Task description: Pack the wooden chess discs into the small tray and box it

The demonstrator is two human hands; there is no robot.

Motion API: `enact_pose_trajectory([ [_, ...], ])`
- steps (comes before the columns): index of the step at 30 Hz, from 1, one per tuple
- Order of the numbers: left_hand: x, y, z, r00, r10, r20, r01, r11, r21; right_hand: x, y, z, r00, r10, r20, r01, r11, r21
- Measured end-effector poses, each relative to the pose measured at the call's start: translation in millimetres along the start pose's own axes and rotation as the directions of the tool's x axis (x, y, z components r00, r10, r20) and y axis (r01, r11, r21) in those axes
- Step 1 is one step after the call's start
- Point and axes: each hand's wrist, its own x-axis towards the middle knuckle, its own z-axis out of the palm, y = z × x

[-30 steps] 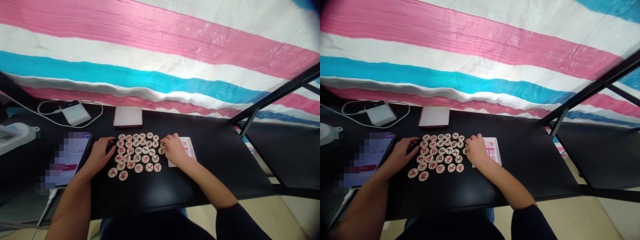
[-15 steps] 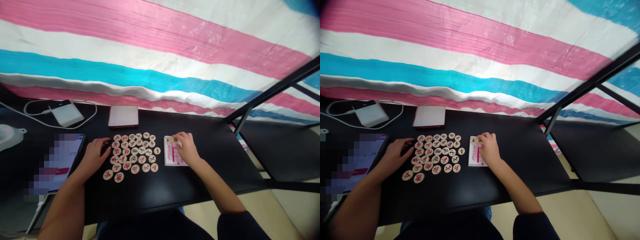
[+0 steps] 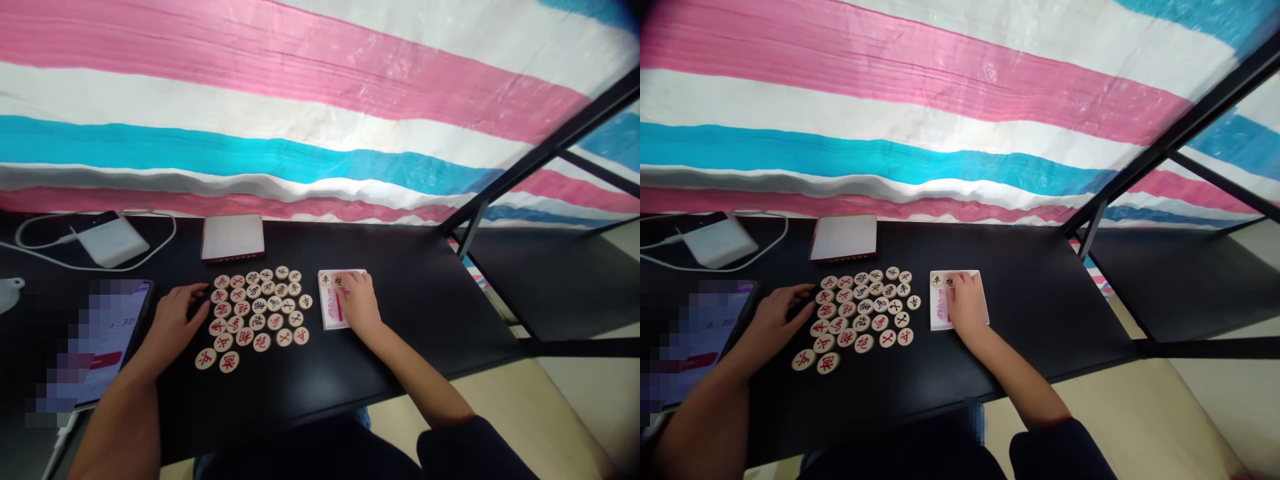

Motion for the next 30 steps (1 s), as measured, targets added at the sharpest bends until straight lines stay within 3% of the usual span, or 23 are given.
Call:
enact_pose_trajectory([
  [5, 0.3, 3.2, -1.9, 1.000, -0.013, 0.008, 0.013, 1.000, 0.003, -1.1, 2.6, 0.8, 0.996, 0.080, -0.040, -0.080, 0.997, 0.002],
  [11, -1.0, 6.2, -3.0, 1.000, 0.001, -0.005, -0.001, 1.000, -0.005, -3.5, -11.9, -4.2, 0.997, 0.015, -0.078, -0.007, 0.995, 0.099],
  [16, -1.9, 3.5, -0.9, 0.999, 0.022, -0.032, -0.022, 1.000, -0.007, -9.1, -42.2, -3.7, 0.967, -0.217, 0.131, 0.191, 0.964, 0.185],
  [21, -2.0, -1.5, 2.6, 0.998, 0.041, -0.046, -0.041, 0.999, -0.004, -10.3, -53.3, 0.3, 0.949, -0.245, 0.197, 0.218, 0.965, 0.146],
  [24, -1.8, -2.1, 3.1, 0.998, 0.043, -0.049, -0.043, 0.999, 0.005, -10.9, -41.5, -5.5, 0.977, -0.183, 0.108, 0.158, 0.966, 0.206],
  [26, -1.4, -1.5, 2.7, 0.998, 0.037, -0.047, -0.037, 0.999, 0.005, -9.2, -26.7, -10.4, 0.998, -0.064, 0.009, 0.061, 0.977, 0.204],
  [30, -0.2, 0.1, 2.0, 0.998, 0.031, -0.049, -0.030, 0.999, 0.009, -1.3, 3.1, -11.3, 0.986, 0.133, -0.105, -0.123, 0.988, 0.098],
])
